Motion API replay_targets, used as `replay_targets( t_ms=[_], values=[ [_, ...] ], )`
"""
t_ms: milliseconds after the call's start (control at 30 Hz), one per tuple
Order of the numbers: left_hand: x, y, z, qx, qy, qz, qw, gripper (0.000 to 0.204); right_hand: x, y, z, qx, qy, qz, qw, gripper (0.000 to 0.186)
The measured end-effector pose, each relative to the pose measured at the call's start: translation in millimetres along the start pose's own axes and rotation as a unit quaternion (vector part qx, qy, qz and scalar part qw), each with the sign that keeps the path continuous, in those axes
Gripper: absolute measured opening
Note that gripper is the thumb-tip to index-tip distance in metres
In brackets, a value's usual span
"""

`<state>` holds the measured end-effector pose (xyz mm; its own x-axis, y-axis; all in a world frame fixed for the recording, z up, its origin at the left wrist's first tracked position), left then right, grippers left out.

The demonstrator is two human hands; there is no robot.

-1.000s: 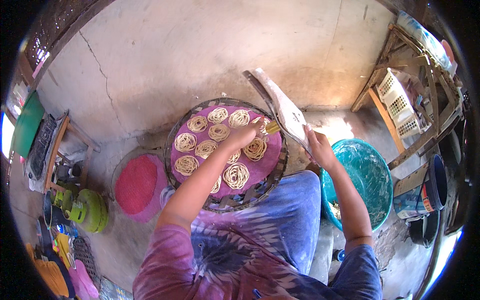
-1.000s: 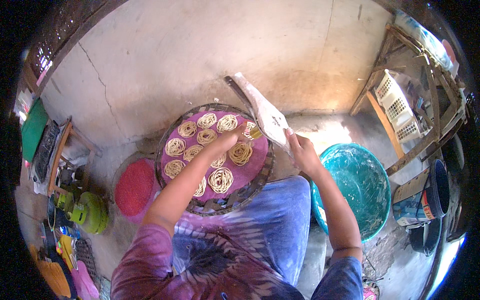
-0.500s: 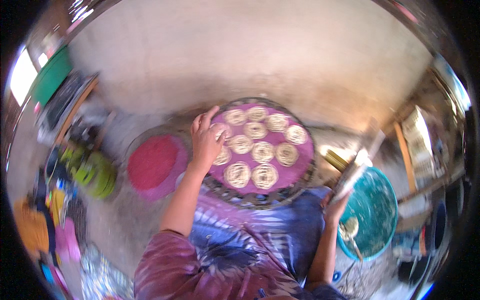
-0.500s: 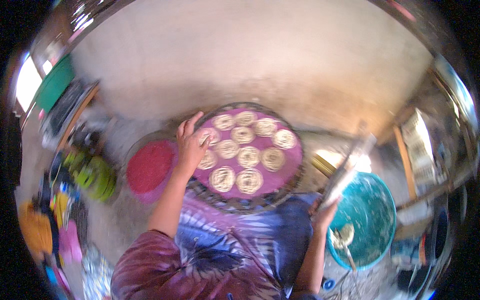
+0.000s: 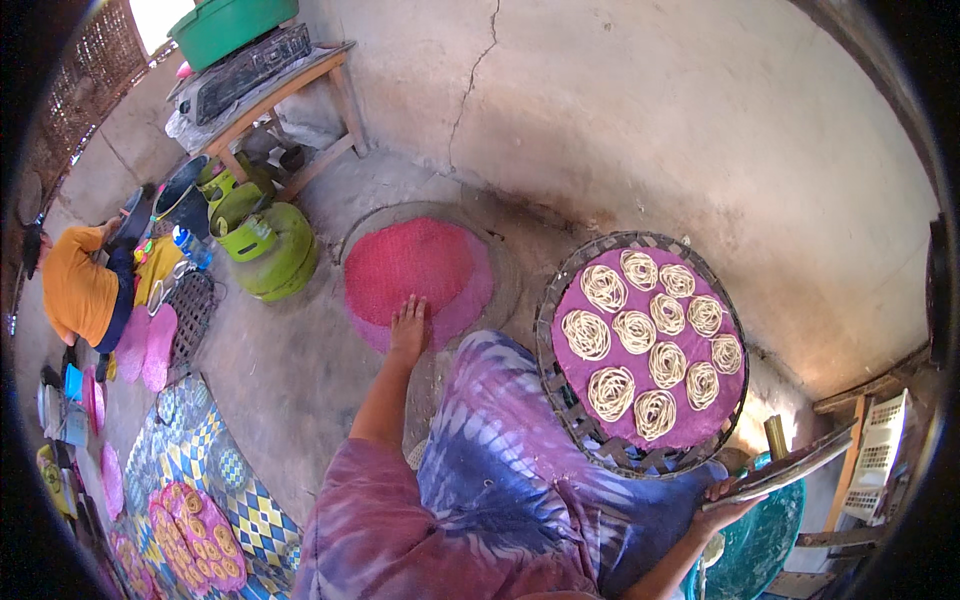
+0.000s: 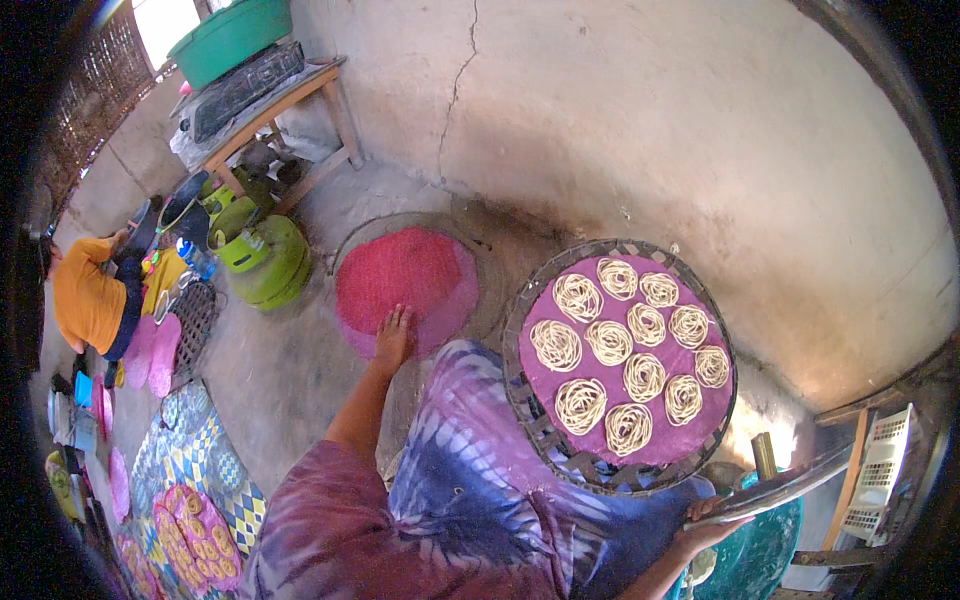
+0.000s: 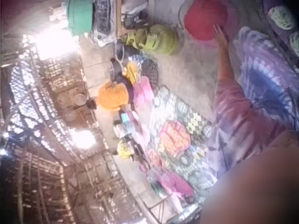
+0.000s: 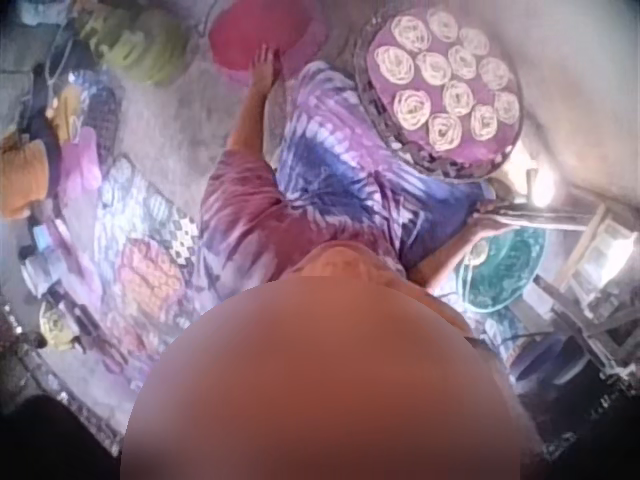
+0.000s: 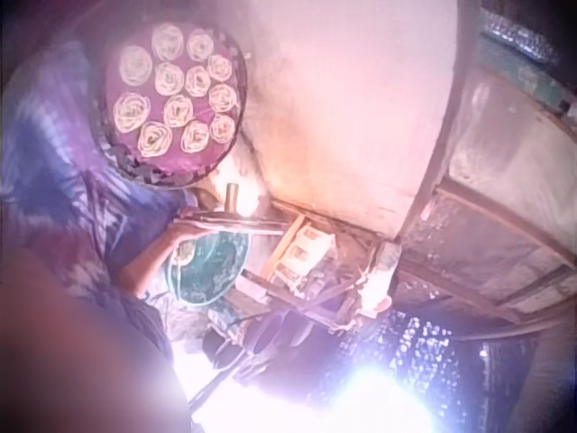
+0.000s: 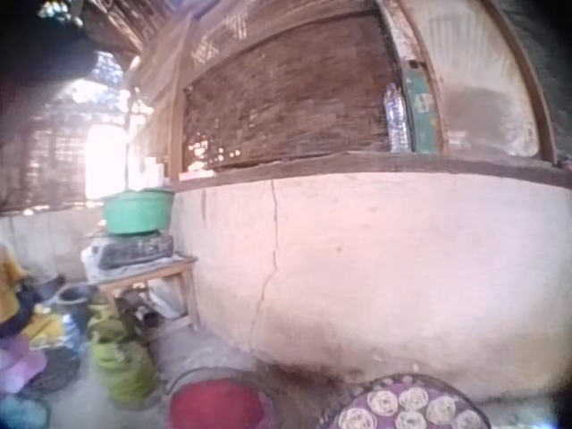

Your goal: The person scoops dough from a green basin and loads it into a manual extruder. They then press the plunger to extrude noodles into spiral shapes onto a red tray. The person repeats this process, occasionally adjusting the tray and refilling the extruder.

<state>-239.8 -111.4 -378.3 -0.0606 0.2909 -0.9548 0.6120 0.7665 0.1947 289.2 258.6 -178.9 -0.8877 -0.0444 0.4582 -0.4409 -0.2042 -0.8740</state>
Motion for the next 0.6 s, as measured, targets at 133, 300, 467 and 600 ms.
replay_targets(
  t_ms=[133,300,467,600],
  values=[
    [20,-14,-31,-0.024,-0.061,0.004,0.998,0.033,1,-1,0,0.002,0.059,-0.021,0.998,0.077],
    [-31,-4,-53,-0.023,-0.01,0.015,1.0,0.02,-2,-2,1,0.006,0.024,0.002,1.0,0.074],
    [-187,66,-99,0.114,0.195,0.093,0.97,0.049,-8,2,-5,0.046,0.003,0.008,0.999,0.071],
    [-325,150,-111,0.263,0.162,0.064,0.949,0.043,-16,7,-9,0.078,-0.002,0.006,0.997,0.072]
  ],
)
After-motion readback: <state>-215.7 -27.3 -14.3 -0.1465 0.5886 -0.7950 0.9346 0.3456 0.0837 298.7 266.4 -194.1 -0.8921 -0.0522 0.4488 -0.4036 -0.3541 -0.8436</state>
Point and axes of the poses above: each hand's wrist, its own z-axis away from the middle knuckle, its own x-axis out of the palm, y = z × x, the point moved 1 cm from there along -z, towards the middle knuckle, and after that the axes turned 11 degrees about x, right-handed, at the moved point
